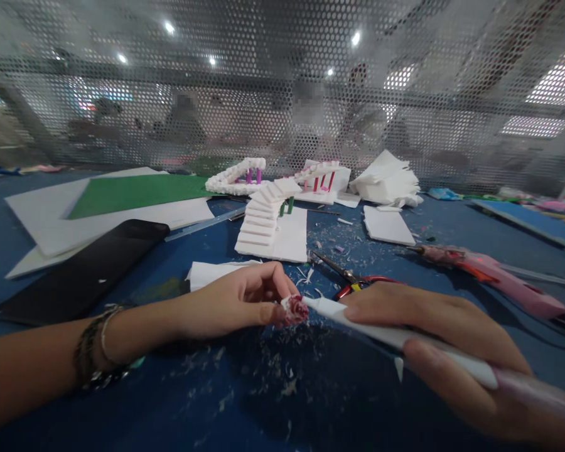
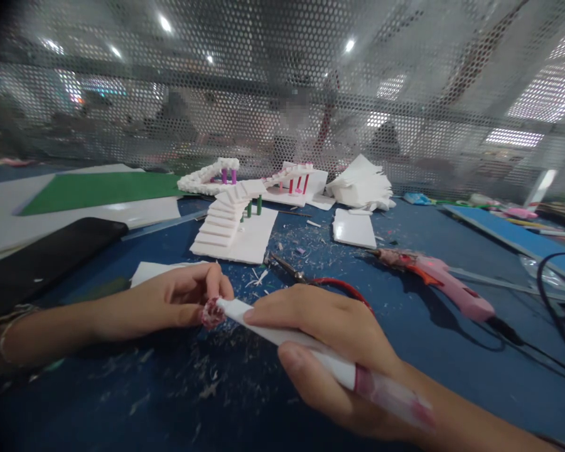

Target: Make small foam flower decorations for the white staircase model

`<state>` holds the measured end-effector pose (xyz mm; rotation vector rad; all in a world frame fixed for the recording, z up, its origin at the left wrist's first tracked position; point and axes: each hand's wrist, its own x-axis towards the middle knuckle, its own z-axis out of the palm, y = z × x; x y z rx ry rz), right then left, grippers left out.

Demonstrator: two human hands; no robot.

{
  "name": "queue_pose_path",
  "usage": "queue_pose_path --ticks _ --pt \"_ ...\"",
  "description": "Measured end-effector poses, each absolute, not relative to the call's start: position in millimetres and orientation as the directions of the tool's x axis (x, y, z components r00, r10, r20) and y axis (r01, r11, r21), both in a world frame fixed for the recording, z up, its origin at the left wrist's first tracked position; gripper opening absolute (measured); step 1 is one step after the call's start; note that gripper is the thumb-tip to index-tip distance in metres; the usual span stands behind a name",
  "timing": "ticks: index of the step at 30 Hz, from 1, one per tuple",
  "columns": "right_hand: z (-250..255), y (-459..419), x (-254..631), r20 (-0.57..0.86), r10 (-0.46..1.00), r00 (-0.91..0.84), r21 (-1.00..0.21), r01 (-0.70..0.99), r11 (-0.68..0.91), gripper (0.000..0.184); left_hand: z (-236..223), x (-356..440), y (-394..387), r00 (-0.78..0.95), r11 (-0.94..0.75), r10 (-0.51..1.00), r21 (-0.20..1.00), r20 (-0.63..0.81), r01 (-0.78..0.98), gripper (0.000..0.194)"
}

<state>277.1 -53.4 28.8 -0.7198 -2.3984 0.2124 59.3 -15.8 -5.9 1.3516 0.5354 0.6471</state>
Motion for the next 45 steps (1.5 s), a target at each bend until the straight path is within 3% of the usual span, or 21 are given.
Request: queue_pose_path --ticks 14,37,45 --pt "19.9 -48.9 282.4 0.538 0.489 -0.687 -0.382 0.319 0.867 0.028 -8.8 57.8 -14.8 0.722 0.087 0.691 0.988 0.033 -0.128 0.019" --pt "21.6 -49.6 283.2 0.549 0.465 -0.694 -0.375 0.293 0.88 0.025 -7.3 59.3 -14.6 0.723 0.072 0.689 0.988 0.048 -0.135 0.017" --pt "24.0 -50.5 281.4 0.532 0.516 -0.671 -0.398 0.34 0.852 0.028 -7.9 58.9 -15.7 0.723 0.074 0.69 0.99 0.038 -0.122 0.017"
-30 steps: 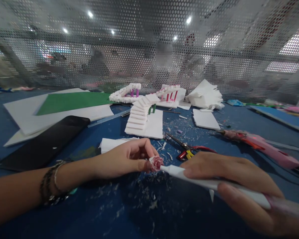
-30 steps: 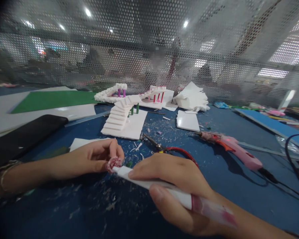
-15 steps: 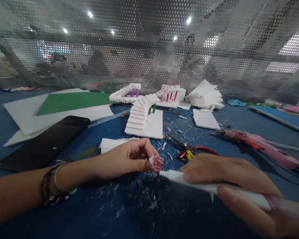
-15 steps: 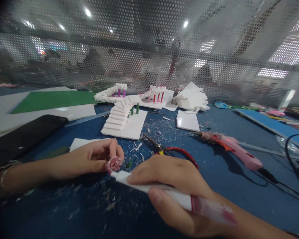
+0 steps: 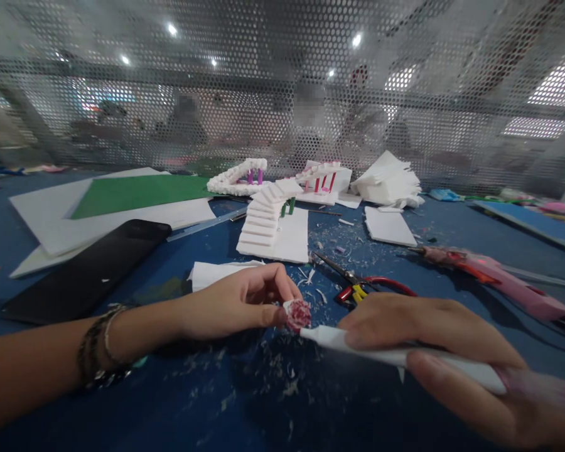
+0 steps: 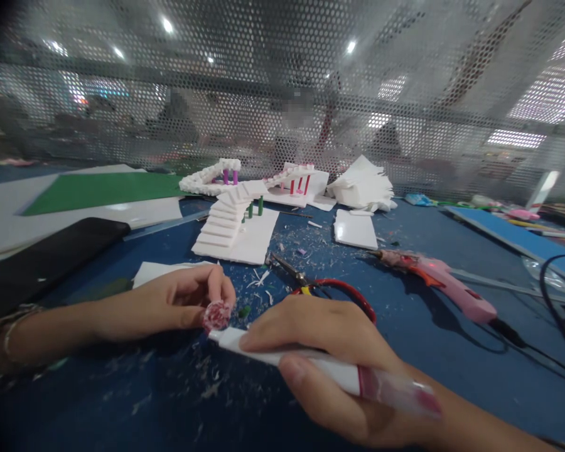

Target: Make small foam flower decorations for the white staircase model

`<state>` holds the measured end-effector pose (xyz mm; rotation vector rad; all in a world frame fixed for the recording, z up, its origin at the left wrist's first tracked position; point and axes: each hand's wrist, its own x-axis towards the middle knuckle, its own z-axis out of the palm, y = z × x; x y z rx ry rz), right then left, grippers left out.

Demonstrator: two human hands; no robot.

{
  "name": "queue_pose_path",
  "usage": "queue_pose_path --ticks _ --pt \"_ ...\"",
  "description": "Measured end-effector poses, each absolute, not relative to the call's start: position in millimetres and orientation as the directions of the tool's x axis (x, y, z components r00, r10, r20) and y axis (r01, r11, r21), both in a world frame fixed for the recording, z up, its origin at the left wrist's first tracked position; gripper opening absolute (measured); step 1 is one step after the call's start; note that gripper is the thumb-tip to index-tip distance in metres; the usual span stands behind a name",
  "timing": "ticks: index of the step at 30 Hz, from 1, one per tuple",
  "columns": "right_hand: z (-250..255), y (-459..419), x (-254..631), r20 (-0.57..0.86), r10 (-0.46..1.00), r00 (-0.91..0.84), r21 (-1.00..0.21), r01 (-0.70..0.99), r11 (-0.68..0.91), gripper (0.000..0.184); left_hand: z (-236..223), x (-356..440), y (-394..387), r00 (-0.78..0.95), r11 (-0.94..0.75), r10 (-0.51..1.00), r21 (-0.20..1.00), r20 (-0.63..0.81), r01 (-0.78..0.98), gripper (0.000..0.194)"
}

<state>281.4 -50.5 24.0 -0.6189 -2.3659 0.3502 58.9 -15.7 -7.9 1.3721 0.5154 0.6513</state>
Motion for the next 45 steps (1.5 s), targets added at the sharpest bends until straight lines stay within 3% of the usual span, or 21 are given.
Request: queue_pose_path --ticks 8,19,23,29,45 --pt "21.1 -49.2 282.3 0.555 0.475 -0.683 -0.327 0.346 0.88 0.025 -6.8 59.9 -15.7 0.727 0.076 0.686 0.989 0.043 -0.13 0.017" --pt "24.8 -49.7 282.9 0.498 0.542 -0.677 -0.396 0.379 0.836 0.032 -7.8 57.8 -14.9 0.731 0.084 0.682 0.988 0.037 -0.129 0.015" --pt "23.3 -49.8 283.8 0.528 0.475 -0.704 -0.402 0.286 0.87 0.031 -7.5 58.5 -15.2 0.727 0.072 0.685 0.989 0.044 -0.128 0.015" --pt "25.2 -49.1 283.3 0.49 0.532 -0.69 -0.391 0.372 0.842 0.024 -7.2 59.4 -15.6 0.727 0.084 0.686 0.989 0.032 -0.124 0.014" --pt "24.8 -51.7 281.6 0.483 0.55 -0.681 -0.334 0.438 0.835 0.025 -6.1 59.3 -16.1 0.722 0.064 0.692 0.994 0.016 -0.083 0.018"
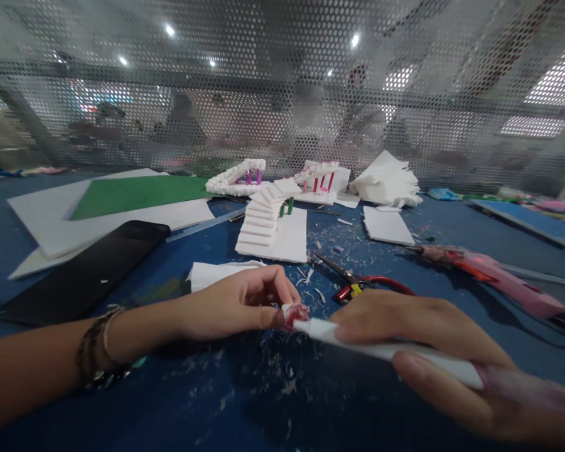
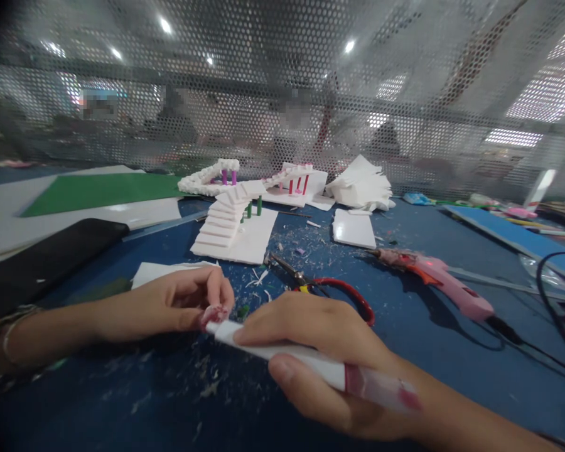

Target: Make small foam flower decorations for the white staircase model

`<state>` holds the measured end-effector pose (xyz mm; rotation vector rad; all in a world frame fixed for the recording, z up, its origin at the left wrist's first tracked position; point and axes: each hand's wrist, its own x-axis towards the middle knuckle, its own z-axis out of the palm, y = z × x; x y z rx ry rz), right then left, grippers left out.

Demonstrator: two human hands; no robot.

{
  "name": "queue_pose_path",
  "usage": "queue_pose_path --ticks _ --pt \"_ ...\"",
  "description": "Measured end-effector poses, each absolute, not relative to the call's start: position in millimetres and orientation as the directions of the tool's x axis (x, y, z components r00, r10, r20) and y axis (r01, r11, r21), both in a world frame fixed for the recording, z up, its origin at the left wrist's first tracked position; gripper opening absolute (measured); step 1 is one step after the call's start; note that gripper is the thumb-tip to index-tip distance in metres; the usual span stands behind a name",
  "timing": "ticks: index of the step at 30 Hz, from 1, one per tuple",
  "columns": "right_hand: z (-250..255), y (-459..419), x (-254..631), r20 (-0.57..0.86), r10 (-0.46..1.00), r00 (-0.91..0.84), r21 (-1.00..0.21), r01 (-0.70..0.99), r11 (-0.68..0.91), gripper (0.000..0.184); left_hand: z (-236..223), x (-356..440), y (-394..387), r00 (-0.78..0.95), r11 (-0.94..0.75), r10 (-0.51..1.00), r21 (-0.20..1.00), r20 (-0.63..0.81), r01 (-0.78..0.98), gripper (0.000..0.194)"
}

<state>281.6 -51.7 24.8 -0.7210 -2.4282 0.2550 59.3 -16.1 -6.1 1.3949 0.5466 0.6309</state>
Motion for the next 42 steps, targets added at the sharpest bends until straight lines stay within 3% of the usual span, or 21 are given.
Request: queue_pose_path --ticks 9,13,18,26,34,42 --pt "25.9 -51.1 279.4 0.493 0.494 -0.716 -0.318 0.38 0.869 0.026 -6.0 59.4 -14.7 0.733 0.08 0.679 0.991 0.022 -0.104 0.018" --pt "29.4 -52.5 280.7 0.451 0.552 -0.701 -0.336 0.44 0.833 0.026 -6.0 59.0 -14.8 0.745 0.097 0.667 0.991 0.0 -0.087 0.018" --pt "23.5 -50.9 282.9 0.505 0.479 -0.718 -0.363 0.327 0.873 0.025 -7.7 58.0 -14.3 0.767 0.092 0.642 0.993 -0.005 -0.071 0.015" --pt "28.6 -50.1 276.8 0.492 0.468 -0.734 -0.398 0.288 0.871 0.023 -5.4 56.9 -14.1 0.765 0.104 0.642 0.994 -0.057 -0.014 0.013" --pt "31.6 -48.5 276.3 0.466 0.53 -0.709 -0.481 0.3 0.824 0.036 -5.0 58.3 -12.5 0.753 0.054 0.658 0.999 -0.031 -0.005 0.007" --pt "26.1 -46.3 281.3 0.486 0.569 -0.663 -0.498 0.325 0.804 0.028 -3.0 58.9 -13.6 0.71 0.035 0.704 0.999 -0.028 0.004 0.007"
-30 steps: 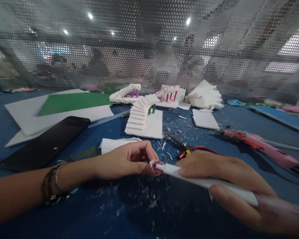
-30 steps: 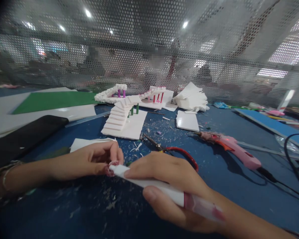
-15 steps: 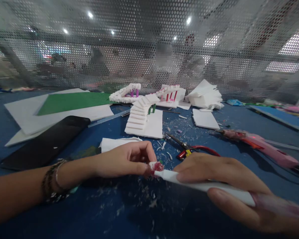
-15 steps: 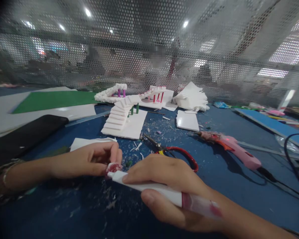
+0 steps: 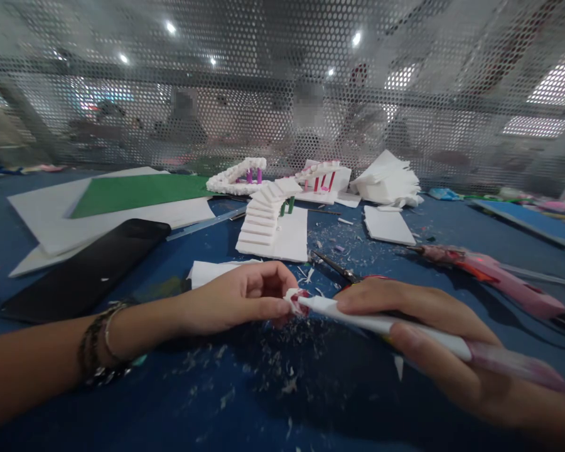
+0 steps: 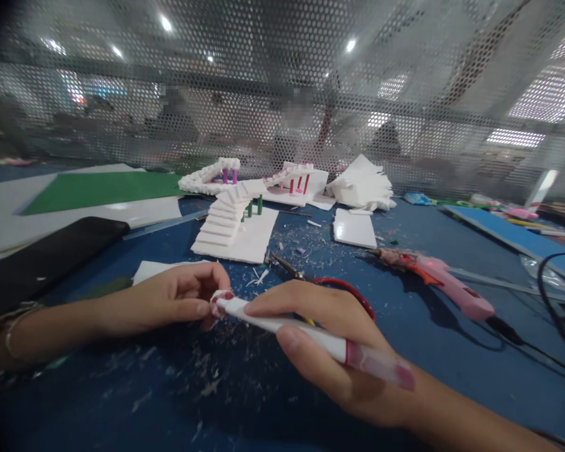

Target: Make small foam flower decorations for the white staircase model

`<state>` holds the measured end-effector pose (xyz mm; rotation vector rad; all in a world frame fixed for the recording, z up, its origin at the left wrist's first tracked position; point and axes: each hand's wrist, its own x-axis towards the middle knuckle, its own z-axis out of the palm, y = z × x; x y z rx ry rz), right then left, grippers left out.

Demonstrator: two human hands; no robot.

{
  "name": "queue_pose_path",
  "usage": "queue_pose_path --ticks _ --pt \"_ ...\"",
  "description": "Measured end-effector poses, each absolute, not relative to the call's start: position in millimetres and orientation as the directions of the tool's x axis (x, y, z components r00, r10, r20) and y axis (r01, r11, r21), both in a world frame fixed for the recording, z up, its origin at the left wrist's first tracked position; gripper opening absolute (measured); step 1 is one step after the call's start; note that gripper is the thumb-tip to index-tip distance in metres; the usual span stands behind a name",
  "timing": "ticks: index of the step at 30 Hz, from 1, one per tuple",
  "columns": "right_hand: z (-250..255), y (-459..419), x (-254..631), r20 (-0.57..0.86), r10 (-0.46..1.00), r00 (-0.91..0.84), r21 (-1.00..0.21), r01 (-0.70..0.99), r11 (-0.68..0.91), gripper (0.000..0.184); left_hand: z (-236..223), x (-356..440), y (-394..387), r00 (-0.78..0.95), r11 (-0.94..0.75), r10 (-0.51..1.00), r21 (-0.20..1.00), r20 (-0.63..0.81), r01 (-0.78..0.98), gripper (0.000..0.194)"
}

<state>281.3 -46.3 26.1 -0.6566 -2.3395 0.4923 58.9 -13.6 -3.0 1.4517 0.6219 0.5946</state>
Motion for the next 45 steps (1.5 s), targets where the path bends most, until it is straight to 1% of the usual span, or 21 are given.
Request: queue_pose_path --ticks 2,6,7,9,10,11,12,13,14,15,16,18,22,24,27,30,34,37,40,45 --pt "27.7 -46.1 282.2 0.479 0.595 -0.645 -0.516 0.342 0.786 0.026 -3.8 58.8 -12.9 0.711 0.015 0.702 1.0 -0.03 0.027 0.003" --pt "24.7 -45.3 279.5 0.496 0.599 -0.628 -0.538 0.319 0.78 0.024 -5.0 61.1 -12.7 0.709 -0.037 0.704 0.995 -0.04 0.093 0.004" --pt "22.2 -44.8 278.0 0.491 0.596 -0.635 -0.537 0.318 0.781 0.024 -4.3 62.1 -14.0 0.681 -0.066 0.731 0.989 -0.043 0.133 0.003" --pt "16.1 -43.3 275.2 0.481 0.62 -0.62 -0.542 0.347 0.766 0.022 -1.4 64.4 -19.0 0.522 -0.166 0.853 0.953 0.01 0.252 0.003" --pt "12.9 -42.2 274.3 0.484 0.651 -0.585 -0.554 0.371 0.745 0.022 0.5 65.6 -22.7 0.399 -0.236 0.912 0.916 0.094 0.324 0.005" --pt "10.0 -40.8 273.8 0.495 0.688 -0.531 -0.575 0.393 0.717 0.021 2.4 66.7 -27.0 0.244 -0.307 0.944 0.861 0.222 0.405 0.005" --pt "7.4 -39.2 273.8 0.515 0.72 -0.464 -0.598 0.408 0.69 0.022 3.9 67.8 -31.6 0.185 -0.398 0.917 0.795 0.353 0.457 0.003" --pt "5.2 -37.5 274.1 0.509 0.751 -0.421 -0.627 0.416 0.658 0.022 4.8 69.1 -36.2 0.199 -0.516 0.852 0.71 0.484 0.479 0.005" --pt "3.4 -35.6 274.7 0.497 0.776 -0.39 -0.657 0.416 0.629 0.022 4.7 70.6 -40.5 0.281 -0.646 0.754 0.593 0.593 0.481 0.008" --pt "2.0 -33.7 275.4 0.495 0.783 -0.375 -0.674 0.403 0.619 0.023 3.5 72.4 -44.1 0.404 -0.774 0.624 0.456 0.669 0.44 0.012" --pt "0.9 -31.9 276.2 0.493 0.778 -0.389 -0.677 0.39 0.624 0.023 1.5 74.4 -47.0 0.448 -0.819 0.565 0.407 0.693 0.404 0.015" --pt "-0.7 -29.0 277.7 0.492 0.767 -0.411 -0.689 0.355 0.632 0.022 -4.1 79.1 -50.7 0.535 -0.812 0.584 0.418 0.611 0.408 0.015" --pt "-3.4 -26.4 280.9 0.497 0.765 -0.409 -0.735 0.271 0.622 0.024 -13.0 86.0 -54.3 0.682 -0.848 0.529 0.356 0.505 0.393 0.014" --pt "-4.8 -26.1 282.0 0.501 0.774 -0.386 -0.754 0.243 0.61 0.025 -14.2 87.3 -56.3 0.725 -0.849 0.523 0.347 0.448 0.398 0.013" --pt "-6.1 -26.3 281.8 0.496 0.786 -0.369 -0.777 0.215 0.592 0.025 -13.4 87.8 -59.4 0.749 -0.833 0.539 0.371 0.384 0.41 0.011" --pt "-5.6 -27.9 280.4 0.486 0.789 -0.375 -0.785 0.211 0.583 0.025 -11.2 87.6 -60.7 0.789 -0.844 0.513 0.364 0.338 0.393 0.009" --pt "-3.6 -31.1 279.3 0.438 0.816 -0.377 -0.816 0.215 0.537 0.025 -8.4 87.0 -60.2 0.801 -0.831 0.521 0.391 0.294 0.396 0.005" --pt "-0.6 -32.4 278.9 0.43 0.826 -0.363 -0.828 0.206 0.521 0.025 -6.1 86.3 -60.3 0.81 -0.796 0.547 0.429 0.21 0.426 0.007" --pt "3.7 -32.6 278.2 0.429 0.835 -0.344 -0.831 0.213 0.514 0.024 -3.1 84.9 -61.6 0.831 -0.783 0.541 0.438 0.13 0.441 0.01" --pt "6.9 -32.6 277.1 0.395 0.852 -0.344 -0.842 0.234 0.485 0.022 -0.7 81.9 -63.3 0.847 -0.796 0.522 0.419 0.106 0.438 0.008"
